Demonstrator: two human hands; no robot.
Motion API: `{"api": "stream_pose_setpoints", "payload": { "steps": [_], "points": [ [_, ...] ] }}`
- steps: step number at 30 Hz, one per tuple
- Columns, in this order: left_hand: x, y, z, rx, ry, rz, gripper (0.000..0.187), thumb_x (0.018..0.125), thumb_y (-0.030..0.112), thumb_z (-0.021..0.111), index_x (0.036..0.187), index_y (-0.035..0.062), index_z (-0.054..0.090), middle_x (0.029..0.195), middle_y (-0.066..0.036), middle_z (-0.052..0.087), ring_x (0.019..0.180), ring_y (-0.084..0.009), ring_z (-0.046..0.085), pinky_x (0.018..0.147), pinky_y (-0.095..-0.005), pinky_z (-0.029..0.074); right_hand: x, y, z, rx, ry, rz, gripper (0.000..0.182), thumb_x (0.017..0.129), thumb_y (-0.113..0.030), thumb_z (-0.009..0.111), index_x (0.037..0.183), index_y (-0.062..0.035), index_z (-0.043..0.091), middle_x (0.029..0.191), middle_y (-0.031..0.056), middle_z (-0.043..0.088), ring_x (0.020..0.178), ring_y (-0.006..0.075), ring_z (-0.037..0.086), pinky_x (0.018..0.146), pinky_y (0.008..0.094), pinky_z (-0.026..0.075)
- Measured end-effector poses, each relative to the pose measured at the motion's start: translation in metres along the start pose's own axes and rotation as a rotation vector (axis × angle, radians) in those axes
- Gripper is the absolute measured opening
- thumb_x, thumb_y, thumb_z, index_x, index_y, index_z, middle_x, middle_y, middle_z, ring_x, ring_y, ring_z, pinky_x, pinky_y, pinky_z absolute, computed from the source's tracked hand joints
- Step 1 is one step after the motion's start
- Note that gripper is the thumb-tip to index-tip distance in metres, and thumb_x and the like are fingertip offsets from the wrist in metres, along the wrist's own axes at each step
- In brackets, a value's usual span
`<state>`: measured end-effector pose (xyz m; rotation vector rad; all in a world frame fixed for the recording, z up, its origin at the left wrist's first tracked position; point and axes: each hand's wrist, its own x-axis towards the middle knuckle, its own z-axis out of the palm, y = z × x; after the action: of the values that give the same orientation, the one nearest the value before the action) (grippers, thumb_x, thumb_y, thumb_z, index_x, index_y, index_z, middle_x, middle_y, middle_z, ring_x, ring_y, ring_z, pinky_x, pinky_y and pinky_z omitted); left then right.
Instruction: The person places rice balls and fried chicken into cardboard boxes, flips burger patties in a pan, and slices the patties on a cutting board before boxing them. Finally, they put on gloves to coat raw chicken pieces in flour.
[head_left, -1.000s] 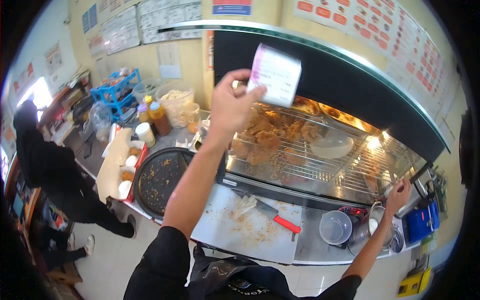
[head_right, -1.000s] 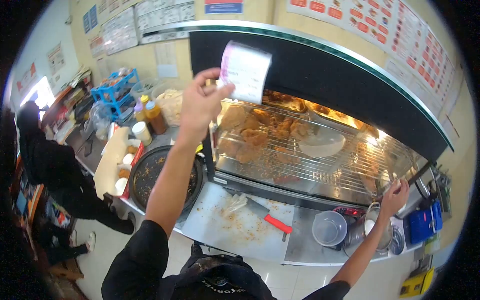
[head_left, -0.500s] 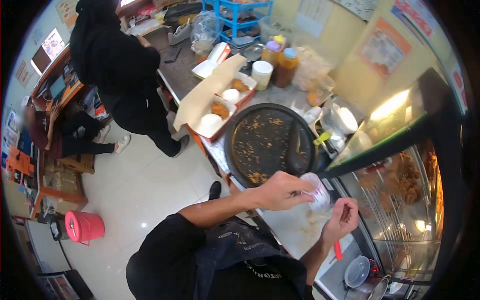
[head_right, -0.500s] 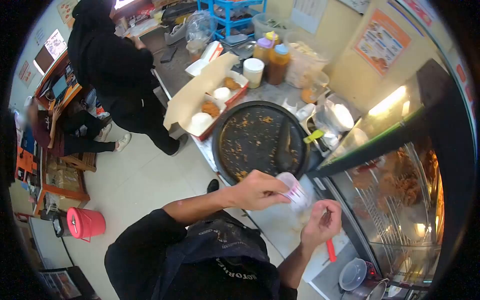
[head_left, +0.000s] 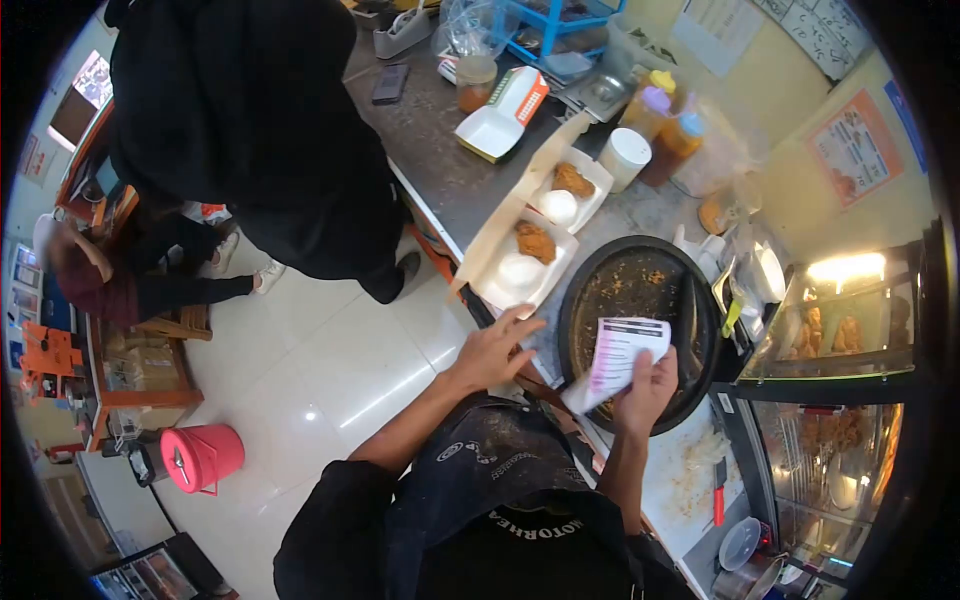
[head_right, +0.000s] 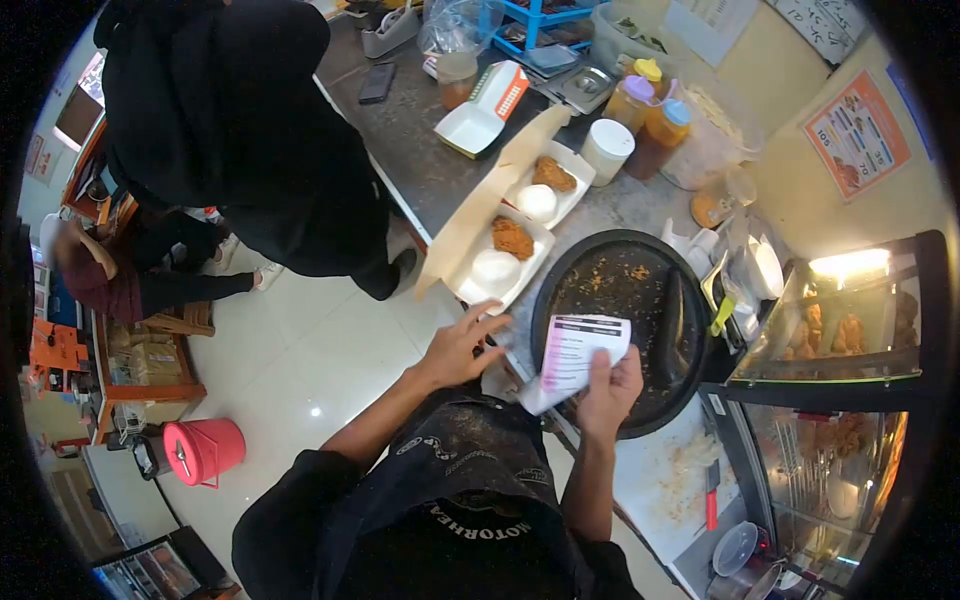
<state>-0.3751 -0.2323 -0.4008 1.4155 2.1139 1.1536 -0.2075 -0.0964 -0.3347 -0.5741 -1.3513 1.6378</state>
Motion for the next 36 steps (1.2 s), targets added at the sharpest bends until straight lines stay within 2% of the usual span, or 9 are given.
{"api": "stream_pose_setpoints", "payload": {
  "steps": [6,10,15,19,23,27,31,34,36],
  "points": [
    [0.018,-0.103,0.022,0.284,0.147,0.073,0.013,0.079,0.017,0.069,0.090,0.0113,0.064,0.087,-0.007,0.054,0.078,-0.0254,0.062,0.063,-0.0364,0.050,0.030,0.057,0.030,0.374,-0.302,0.364,0.033,0.075,-0.015,0.048,0.097,0.0072,0.060,0.094,0.0116,0.062,0.084,0.0169,0.058,0.080,0.0258,0.045],
    [0.013,-0.112,0.002,0.121,0.252,0.079,0.009,0.078,0.010,0.071,0.085,0.0081,0.065,0.080,-0.009,0.053,0.071,-0.0255,0.059,0.063,-0.0356,0.048,0.008,0.118,0.063,0.016,-0.197,0.575,0.029,0.079,0.003,0.045,0.103,0.0041,0.060,0.089,0.0064,0.064,0.073,0.0105,0.059,0.067,0.0223,0.047],
    [0.005,-0.118,-0.013,0.040,0.295,0.020,0.010,0.078,0.007,0.073,0.086,0.0050,0.067,0.079,-0.010,0.053,0.070,-0.0260,0.057,0.063,-0.0349,0.046,-0.007,0.195,0.055,-0.300,-0.114,0.473,0.035,0.078,0.004,0.047,0.111,0.0046,0.058,0.093,0.0153,0.067,0.082,0.0244,0.065,0.076,0.0333,0.051],
    [0.015,-0.117,-0.025,0.026,0.304,0.066,0.009,0.078,0.006,0.072,0.085,0.0038,0.067,0.079,-0.010,0.054,0.069,-0.0252,0.056,0.062,-0.0336,0.045,0.009,0.189,0.057,-0.902,-0.328,0.216,0.040,0.077,-0.001,0.056,0.117,-0.0016,0.055,0.102,0.0274,0.062,0.096,0.0488,0.058,0.086,0.0462,0.047],
    [0.023,-0.106,-0.037,0.007,0.355,0.062,0.011,0.077,0.006,0.073,0.085,0.0019,0.066,0.079,-0.010,0.057,0.070,-0.0245,0.057,0.064,-0.0328,0.046,0.052,0.200,0.079,-1.067,-0.217,0.276,0.045,0.074,-0.002,0.063,0.117,-0.0049,0.049,0.098,0.0257,0.064,0.092,0.0475,0.059,0.081,0.0505,0.048],
    [0.022,-0.102,-0.040,0.035,0.368,0.064,0.012,0.077,0.006,0.073,0.086,0.0021,0.066,0.080,-0.009,0.057,0.072,-0.0256,0.058,0.065,-0.0331,0.047,0.075,0.224,0.091,-0.997,-0.145,0.104,0.044,0.072,0.001,0.063,0.114,-0.0047,0.053,0.096,0.0232,0.065,0.093,0.0433,0.062,0.080,0.0478,0.049],
    [0.019,-0.105,-0.043,0.028,0.393,0.064,0.012,0.077,0.006,0.073,0.087,0.0030,0.066,0.080,-0.010,0.057,0.073,-0.0267,0.059,0.066,-0.0338,0.047,0.084,0.228,0.087,-0.796,-0.225,0.311,0.041,0.071,0.005,0.051,0.112,-0.0017,0.057,0.111,0.0251,0.060,0.101,0.0382,0.061,0.085,0.0414,0.049],
    [0.015,-0.101,-0.049,0.000,0.424,0.045,0.012,0.077,0.005,0.073,0.086,0.0023,0.065,0.081,-0.010,0.058,0.074,-0.0259,0.059,0.066,-0.0332,0.047,0.078,0.233,0.085,0.143,-0.147,0.695,0.044,0.071,0.011,0.045,0.112,0.0014,0.056,0.112,0.0184,0.062,0.103,0.0295,0.061,0.088,0.0347,0.048],
    [0.017,-0.098,-0.054,-0.005,0.436,0.052,0.012,0.077,0.005,0.073,0.086,0.0019,0.065,0.081,-0.010,0.058,0.074,-0.0255,0.059,0.065,-0.0330,0.047,0.079,0.231,0.082,0.295,-0.187,0.755,0.047,0.068,0.016,0.041,0.111,0.0042,0.056,0.112,0.0132,0.061,0.104,0.0233,0.060,0.092,0.0310,0.045]
  ]
}}
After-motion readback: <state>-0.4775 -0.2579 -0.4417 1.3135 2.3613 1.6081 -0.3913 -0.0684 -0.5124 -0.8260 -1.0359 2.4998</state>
